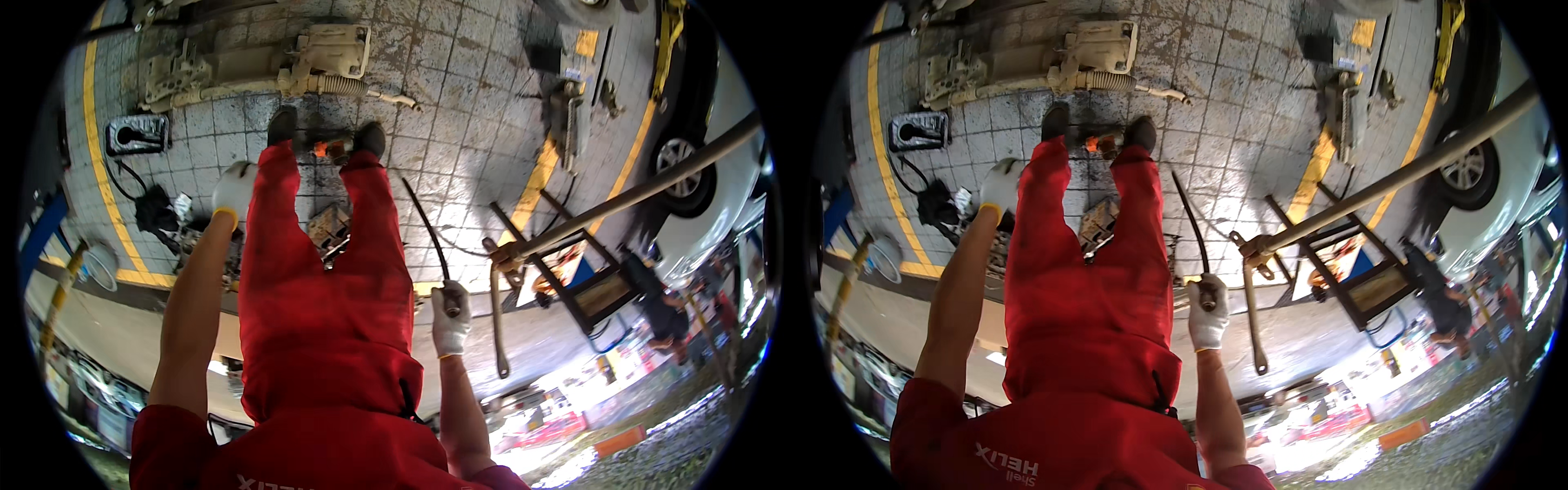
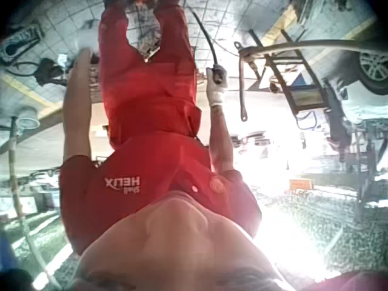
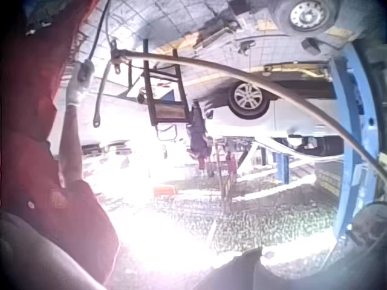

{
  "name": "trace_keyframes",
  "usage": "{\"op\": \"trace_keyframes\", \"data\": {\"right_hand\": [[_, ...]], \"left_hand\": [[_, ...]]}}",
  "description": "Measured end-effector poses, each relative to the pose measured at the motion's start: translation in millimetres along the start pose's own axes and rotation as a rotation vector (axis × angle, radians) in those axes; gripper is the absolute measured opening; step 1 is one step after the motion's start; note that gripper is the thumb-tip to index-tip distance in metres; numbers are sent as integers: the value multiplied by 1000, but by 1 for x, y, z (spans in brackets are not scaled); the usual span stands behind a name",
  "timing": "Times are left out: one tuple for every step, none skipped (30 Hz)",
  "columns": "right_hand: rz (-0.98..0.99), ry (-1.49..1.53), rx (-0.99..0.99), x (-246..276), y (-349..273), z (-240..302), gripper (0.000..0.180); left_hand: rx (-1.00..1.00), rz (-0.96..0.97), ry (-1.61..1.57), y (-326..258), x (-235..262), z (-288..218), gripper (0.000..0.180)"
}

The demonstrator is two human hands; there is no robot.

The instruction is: The person unpacks a new engine block from a cardboard box and places it on a workbench. They then attach a flywheel to the engine and secure it with bolts. The person uses a pneumatic impact wrench to tighten the bolts and then moves to a car to retrieve a tool from the engine bay.

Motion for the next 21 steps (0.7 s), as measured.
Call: {"op": "trace_keyframes", "data": {"right_hand": [[-9, 80, -50, -5, -1, -5, 29], [-41, 174, -49, -9, -3, -7, 28], [-70, 288, -124, -15, -6, -12, 28], [-88, 399, -156, -22, -9, -15, 27], [-110, 529, -179, -29, -13, -18, 27], [-147, 528, -170, -36, -17, -20, 26], [-144, 687, -203, -44, -21, -23, 25], [-171, 691, -227, -51, -27, -25, 25], [-200, 725, -231, -58, -32, -27, 24], [-222, 778, -277, -65, -37, -30, 23], [-247, 841, -304, -72, -42, -33, 22], [-278, 906, -352, -78, -45, -36, 21], [-315, 1033, -366, -83, -49, -39, 20], [-357, 1161, -405, -87, -56, -43, 19], [-396, 1317, -401, -91, -61, -46, 18], [-455, 1408, -355, -96, -63, -50, 16], [-503, 1495, -355, -99, -68, -55, 17], [-540, 1538, -324, -100, -76, -60, 20], [-573, 1612, -278, -101, -85, -64, 23], [-648, 1655, -263, -102, -90, -70, 23], [-671, 1687, -246, -103, -97, -75, 22]], "left_hand": [[84, 38, -65, 14, -7, -12, 50], [116, 48, -85, 27, -20, -26, 50], [110, 109, -33, 41, -30, -39, 50], [81, 137, 19, 49, -40, -50, 49], [58, 165, 54, 57, -51, -60, 49], [25, 197, 85, 63, -61, -67, 48], [2, 231, 100, 66, -71, -72, 47], [-13, 270, 111, 70, -80, -75, 46], [-50, 289, 162, 75, -88, -79, 46], [-78, 310, 207, 79, -95, -82, 46], [-78, 330, 271, 84, -102, -84, 45], [-73, 383, 258, 89, -109, -87, 45], [-97, 387, 338, 94, -113, -89, 46], [-123, 414, 386, 99, -118, -92, 46], [-128, 437, 449, 105, -121, -94, 46], [-161, 475, 490, 110, -127, -96, 46], [-194, 509, 527, 114, -133, -97, 47], [-218, 528, 566, 119, -139, -98, 48], [-262, 566, 622, 122, -147, -98, 50], [-251, 577, 701, 126, -157, -97, 51], [-235, 580, 779, 131, -167, -98, 53]]}}
Point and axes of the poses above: each hand's wrist, its own y-axis towards the middle knuckle, its own x-axis out of the back of the hand, z = x × y, the point moved 2 cm from there along y, towards the middle knuckle, and after that the axes turned 14 degrees about -y, right-handed, at the moved point
